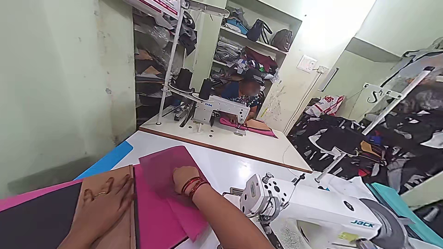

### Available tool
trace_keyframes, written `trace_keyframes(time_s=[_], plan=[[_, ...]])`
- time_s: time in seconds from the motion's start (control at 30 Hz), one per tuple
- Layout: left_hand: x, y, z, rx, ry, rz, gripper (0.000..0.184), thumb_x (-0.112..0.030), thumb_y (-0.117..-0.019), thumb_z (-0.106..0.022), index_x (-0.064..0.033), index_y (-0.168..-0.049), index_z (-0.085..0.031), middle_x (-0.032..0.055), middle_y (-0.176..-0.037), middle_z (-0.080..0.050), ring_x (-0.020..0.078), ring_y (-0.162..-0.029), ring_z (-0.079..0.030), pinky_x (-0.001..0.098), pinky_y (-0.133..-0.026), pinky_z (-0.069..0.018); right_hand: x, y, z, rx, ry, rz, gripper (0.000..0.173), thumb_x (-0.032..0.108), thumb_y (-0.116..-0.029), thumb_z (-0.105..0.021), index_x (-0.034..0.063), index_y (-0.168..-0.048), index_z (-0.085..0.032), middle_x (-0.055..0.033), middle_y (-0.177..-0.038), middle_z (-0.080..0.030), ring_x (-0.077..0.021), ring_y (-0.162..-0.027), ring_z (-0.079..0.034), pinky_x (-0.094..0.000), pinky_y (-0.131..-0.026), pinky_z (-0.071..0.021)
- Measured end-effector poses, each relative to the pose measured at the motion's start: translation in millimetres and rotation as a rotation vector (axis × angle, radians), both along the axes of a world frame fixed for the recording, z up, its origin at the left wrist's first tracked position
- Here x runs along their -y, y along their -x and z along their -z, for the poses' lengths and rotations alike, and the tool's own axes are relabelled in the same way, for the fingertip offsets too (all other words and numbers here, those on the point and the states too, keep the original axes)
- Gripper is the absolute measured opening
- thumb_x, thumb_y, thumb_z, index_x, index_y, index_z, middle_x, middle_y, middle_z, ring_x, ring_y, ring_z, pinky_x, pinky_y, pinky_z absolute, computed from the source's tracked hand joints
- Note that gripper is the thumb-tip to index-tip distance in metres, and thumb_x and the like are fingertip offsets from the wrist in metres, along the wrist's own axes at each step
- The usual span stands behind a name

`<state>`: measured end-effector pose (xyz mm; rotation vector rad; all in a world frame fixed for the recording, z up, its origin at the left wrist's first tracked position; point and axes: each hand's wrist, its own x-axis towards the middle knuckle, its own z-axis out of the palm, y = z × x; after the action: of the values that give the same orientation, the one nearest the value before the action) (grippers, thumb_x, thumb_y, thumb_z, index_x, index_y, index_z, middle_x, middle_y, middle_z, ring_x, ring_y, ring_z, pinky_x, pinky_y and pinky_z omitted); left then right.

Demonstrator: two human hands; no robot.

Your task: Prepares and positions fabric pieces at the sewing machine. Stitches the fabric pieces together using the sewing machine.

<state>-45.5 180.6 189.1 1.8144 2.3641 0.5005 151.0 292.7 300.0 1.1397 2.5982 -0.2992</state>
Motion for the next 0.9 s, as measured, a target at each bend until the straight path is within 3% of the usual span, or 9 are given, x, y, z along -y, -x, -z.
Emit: trace_keyframes(time_s=[0.07, 0.17, 0.23, 0.37, 0.47, 0.53, 0.73, 0.9], plan=[[-0.7, 1.2, 0.9, -0.006, -0.014, 0.004, 0.056, -0.037, -0.1070, -0.042, -0.0069, -0.154, -0.046, 0.0101, -0.164, -0.038, 0.0461, -0.154, -0.022, 0.0784, -0.115, -0.0031, -11.9, 1.0, 15.4, -0.057, -0.127, 0.012, 0.069, 0.008, -0.0822, -0.077, 0.0018, -0.146, -0.051, -0.0259, -0.140, -0.057, -0.0448, -0.135, -0.050, -0.0648, -0.101, -0.0448], [-0.8, 0.9, 0.0, -0.007, -0.002, 0.008, 0.056, -0.038, -0.1070, -0.042, -0.0080, -0.154, -0.046, 0.0098, -0.164, -0.037, 0.0464, -0.154, -0.021, 0.0787, -0.115, -0.0036, -29.2, -0.1, 20.2, -0.080, -0.147, 0.096, 0.100, 0.016, -0.0750, -0.086, 0.0139, -0.160, -0.035, -0.0258, -0.156, -0.038, -0.0499, -0.142, -0.037, -0.0716, -0.098, -0.0435], [-0.9, 2.7, -5.4, -0.019, 0.070, 0.018, 0.061, -0.045, -0.1081, -0.034, -0.0102, -0.158, -0.040, 0.0101, -0.168, -0.031, 0.0464, -0.155, -0.017, 0.0783, -0.116, -0.0035, -37.9, -3.6, 25.2, -0.097, -0.034, 0.227, 0.110, 0.021, -0.0770, -0.086, 0.0222, -0.165, -0.020, -0.0299, -0.158, -0.033, -0.0539, -0.138, -0.041, -0.0746, -0.095, -0.0442], [1.5, 0.9, -12.2, -0.015, 0.114, 0.019, 0.062, -0.047, -0.1081, -0.033, -0.0111, -0.159, -0.038, 0.0130, -0.169, -0.027, 0.0477, -0.155, -0.016, 0.0782, -0.116, -0.0034, -48.0, -20.4, 37.3, -0.152, 0.134, 0.358, 0.123, 0.034, -0.0798, -0.086, 0.0335, -0.166, 0.002, -0.0360, -0.151, -0.038, -0.0519, -0.124, -0.057, -0.0661, -0.095, -0.0502], [5.4, -5.0, -3.6, 0.023, 0.009, 0.022, 0.054, -0.034, -0.1053, -0.049, -0.0094, -0.153, -0.048, 0.0094, -0.164, -0.038, 0.0449, -0.154, -0.022, 0.0764, -0.116, -0.0044, -32.7, -41.1, 38.4, -0.184, 0.150, 0.381, 0.124, 0.036, -0.0802, -0.086, 0.0346, -0.166, 0.004, -0.0368, -0.151, -0.038, -0.0514, -0.121, -0.058, -0.0652, -0.095, -0.0508], [15.2, -12.5, 0.2, 0.033, -0.012, 0.079, 0.053, -0.032, -0.1038, -0.051, -0.0096, -0.152, -0.050, 0.0086, -0.164, -0.039, 0.0442, -0.155, -0.022, 0.0769, -0.116, -0.0034, -11.1, -62.6, 39.9, -0.177, 0.143, 0.397, 0.123, 0.039, -0.0805, -0.085, 0.0345, -0.166, 0.004, -0.0369, -0.150, -0.038, -0.0504, -0.118, -0.060, -0.0639, -0.092, -0.0522], [72.3, -58.7, 22.8, 0.026, -0.155, 0.362, 0.069, -0.054, -0.0964, -0.037, -0.0094, -0.144, -0.060, 0.0086, -0.157, -0.050, 0.0471, -0.149, -0.034, 0.0818, -0.111, -0.0110, 108.5, -161.2, 46.7, -0.170, 0.212, 0.511, 0.127, 0.058, -0.0769, -0.083, 0.0311, -0.166, 0.002, -0.0350, -0.149, -0.039, -0.0456, -0.109, -0.064, -0.0582, -0.089, -0.0553], [113.1, -110.5, 34.1, 0.036, -0.244, 0.546, 0.071, -0.059, -0.0963, -0.034, -0.0107, -0.139, -0.064, 0.0075, -0.151, -0.056, 0.0475, -0.145, -0.040, 0.0847, -0.106, -0.0166, 194.8, -231.1, 54.7, -0.139, 0.267, 0.627, 0.133, 0.070, -0.0710, -0.082, 0.0298, -0.167, 0.001, -0.0330, -0.150, -0.039, -0.0411, -0.105, -0.066, -0.0524, -0.087, -0.0565]])
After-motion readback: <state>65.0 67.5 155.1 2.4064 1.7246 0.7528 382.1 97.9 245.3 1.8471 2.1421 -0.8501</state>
